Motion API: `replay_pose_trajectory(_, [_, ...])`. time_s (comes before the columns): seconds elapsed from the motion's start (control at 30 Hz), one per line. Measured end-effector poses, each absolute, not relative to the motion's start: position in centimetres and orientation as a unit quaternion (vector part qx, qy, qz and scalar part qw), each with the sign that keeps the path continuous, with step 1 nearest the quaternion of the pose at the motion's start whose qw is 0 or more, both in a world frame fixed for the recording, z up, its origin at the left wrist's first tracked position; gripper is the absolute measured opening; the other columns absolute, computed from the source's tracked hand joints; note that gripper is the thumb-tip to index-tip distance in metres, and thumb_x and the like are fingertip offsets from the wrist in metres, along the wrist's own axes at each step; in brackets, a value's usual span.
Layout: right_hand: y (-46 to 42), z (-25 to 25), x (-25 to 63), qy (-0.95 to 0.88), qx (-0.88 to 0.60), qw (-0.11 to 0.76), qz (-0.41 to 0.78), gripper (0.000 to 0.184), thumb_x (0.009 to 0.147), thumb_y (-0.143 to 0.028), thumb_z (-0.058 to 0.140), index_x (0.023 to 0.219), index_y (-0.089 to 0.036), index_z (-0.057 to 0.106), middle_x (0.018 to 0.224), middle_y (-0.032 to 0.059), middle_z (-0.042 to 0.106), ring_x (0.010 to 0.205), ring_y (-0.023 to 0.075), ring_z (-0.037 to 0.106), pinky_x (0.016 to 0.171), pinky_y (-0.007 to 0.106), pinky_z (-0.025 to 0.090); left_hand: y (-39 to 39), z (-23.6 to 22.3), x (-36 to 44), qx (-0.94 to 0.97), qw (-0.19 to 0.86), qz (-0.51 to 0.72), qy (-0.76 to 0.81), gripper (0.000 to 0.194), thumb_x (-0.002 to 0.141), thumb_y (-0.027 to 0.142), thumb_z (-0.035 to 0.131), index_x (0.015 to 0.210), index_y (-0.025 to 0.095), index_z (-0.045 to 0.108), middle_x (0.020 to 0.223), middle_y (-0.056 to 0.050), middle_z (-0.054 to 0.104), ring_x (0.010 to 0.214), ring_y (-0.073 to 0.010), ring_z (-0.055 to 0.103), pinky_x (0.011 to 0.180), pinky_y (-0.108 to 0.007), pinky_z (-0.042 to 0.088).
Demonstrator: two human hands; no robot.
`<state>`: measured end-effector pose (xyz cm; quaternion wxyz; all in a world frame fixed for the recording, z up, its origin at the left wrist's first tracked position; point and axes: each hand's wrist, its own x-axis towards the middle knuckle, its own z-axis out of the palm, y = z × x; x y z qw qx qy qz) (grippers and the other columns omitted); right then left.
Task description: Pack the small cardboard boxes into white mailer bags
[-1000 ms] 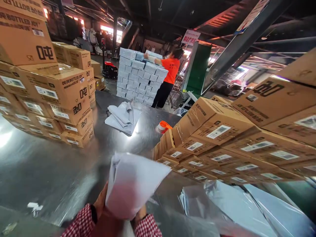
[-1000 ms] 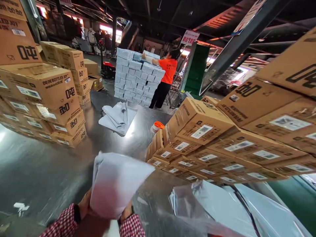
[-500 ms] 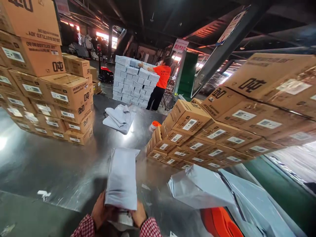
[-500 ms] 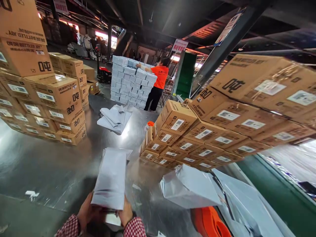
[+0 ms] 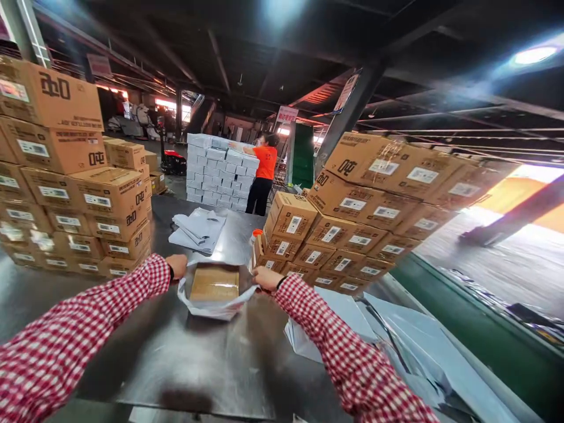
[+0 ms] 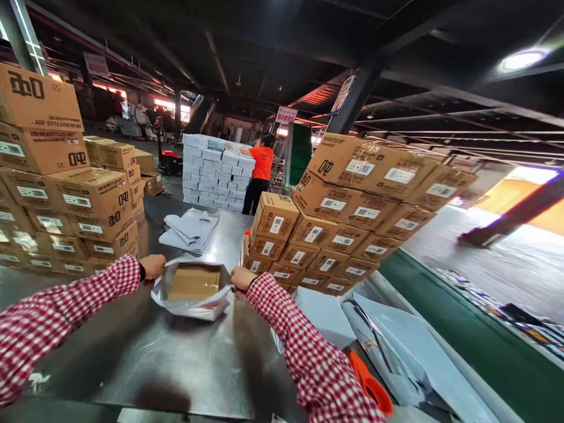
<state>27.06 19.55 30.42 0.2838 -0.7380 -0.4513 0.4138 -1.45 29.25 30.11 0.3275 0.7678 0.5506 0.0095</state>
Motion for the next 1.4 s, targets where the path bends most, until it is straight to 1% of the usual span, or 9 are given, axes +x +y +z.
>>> replay_pose_trajectory(0.27, [12.0,32.7,28.0,-0.476,-0.704,0.151,0.505,0.02,0.065,-0.001,0.048,0.055,-0.013,0.06,0.033,-0.0056,0.046,0.023,0.0046,0.031,0.032,0.014,0.013,24.8,31.3,-2.7,0.751,0.462,-0.077,0.465,0.008,0.066,0.013,0.051,0.063,0.018,0.056,0.036,0.005,0.042,0.03,-0.0094,0.032,0.042,-0.025,0.04])
replay_pose_trajectory(0.43, [7.7,32.0,28.2,-0.465,-0.707,0.149,0.512,0.063,0.065,-0.005,0.049,0.123,-0.014,0.071,0.048,-0.0083,0.053,0.029,0.0049,0.032,0.03,0.015,0.021,22.0,28.0,-5.4,0.7,0.585,-0.079,0.401,0.031,0.06,0.029,0.056,0.089,0.022,0.067,0.042,0.005,0.044,0.032,-0.0119,0.033,0.035,-0.022,0.027])
replay_pose_trajectory(0.67, [6.4,29.6,28.7,-0.616,-0.605,-0.074,0.499,0.073,0.076,-0.003,0.048,0.145,-0.025,0.055,0.058,-0.0069,0.051,0.037,0.0045,0.045,0.042,0.014,0.039,20.8,25.5,-6.8,0.699,0.618,-0.116,0.341,0.06,0.073,0.039,0.061,0.13,0.018,0.065,0.048,0.007,0.041,0.04,-0.0113,0.038,0.043,-0.023,0.04])
replay_pose_trajectory(0.8, [8.0,28.2,31.0,-0.63,-0.525,-0.157,0.55,0.052,0.084,-0.012,0.053,0.134,-0.018,0.066,0.064,-0.0042,0.054,0.045,0.005,0.047,0.045,0.015,0.039,21.4,25.0,-10.1,0.697,0.654,-0.084,0.282,0.068,0.082,0.058,0.063,0.141,0.024,0.056,0.113,-0.008,0.071,0.104,-0.0254,0.066,0.087,-0.033,0.054])
replay_pose_trajectory(0.93, [12.6,27.7,33.5,-0.672,-0.411,-0.049,0.614,0.056,0.086,-0.051,0.063,0.124,-0.011,0.071,0.083,0.0044,0.068,0.071,0.0128,0.061,0.064,0.022,0.05,21.1,23.9,-13.3,0.731,0.609,-0.064,0.3,0.111,0.074,0.062,0.073,0.162,0.026,0.014,0.171,-0.009,0.01,0.157,-0.031,0.008,0.125,-0.045,0.015])
replay_pose_trajectory(1.0, [14.8,26.5,32.6,-0.722,-0.417,0.089,0.544,0.068,0.087,-0.061,0.058,0.135,-0.012,0.063,0.119,0.0134,0.068,0.107,0.0218,0.064,0.093,0.034,0.052,19.8,23.3,-13.0,0.737,0.597,-0.022,0.317,0.12,0.073,0.06,0.074,0.162,0.022,0.004,0.171,-0.01,-0.002,0.157,-0.0302,0.001,0.126,-0.046,0.01])
replay_pose_trajectory(1.1, [15.4,22.8,27.8,-0.809,-0.415,0.16,0.385,0.07,0.095,-0.052,0.051,0.149,-0.009,0.046,0.158,0.0212,0.039,0.148,0.0323,0.032,0.122,0.052,0.025,17.4,22.8,-10.7,0.732,0.597,0.077,0.319,0.115,0.074,0.049,0.074,0.162,0.025,0.005,0.171,-0.007,0.003,0.157,-0.0269,0.005,0.127,-0.045,0.01])
replay_pose_trajectory(1.27, [11.6,17.7,20.4,-0.925,-0.241,0.079,0.283,0.058,0.098,-0.033,0.044,0.152,-0.011,0.041,0.158,0.0199,0.041,0.151,0.0362,0.025,0.122,0.061,0.019,14.6,22.4,-7.0,0.758,0.548,0.144,0.324,0.053,0.086,0.046,0.065,0.134,0.024,0.064,0.166,-0.007,0.029,0.152,-0.03,0.026,0.125,-0.045,0.017])
replay_pose_trajectory(1.4, [11.8,19.0,21.6,-0.859,-0.17,0.137,0.464,0.046,0.086,-0.046,0.057,0.114,-0.012,0.069,0.128,0.0181,0.067,0.123,0.0312,0.057,0.111,0.048,0.041,13.3,20.3,-4.9,0.73,0.534,0.216,0.368,0.056,0.095,0.064,0.041,0.087,0.018,0.071,0.099,-0.01,0.073,0.096,-0.0266,0.066,0.094,-0.039,0.05])
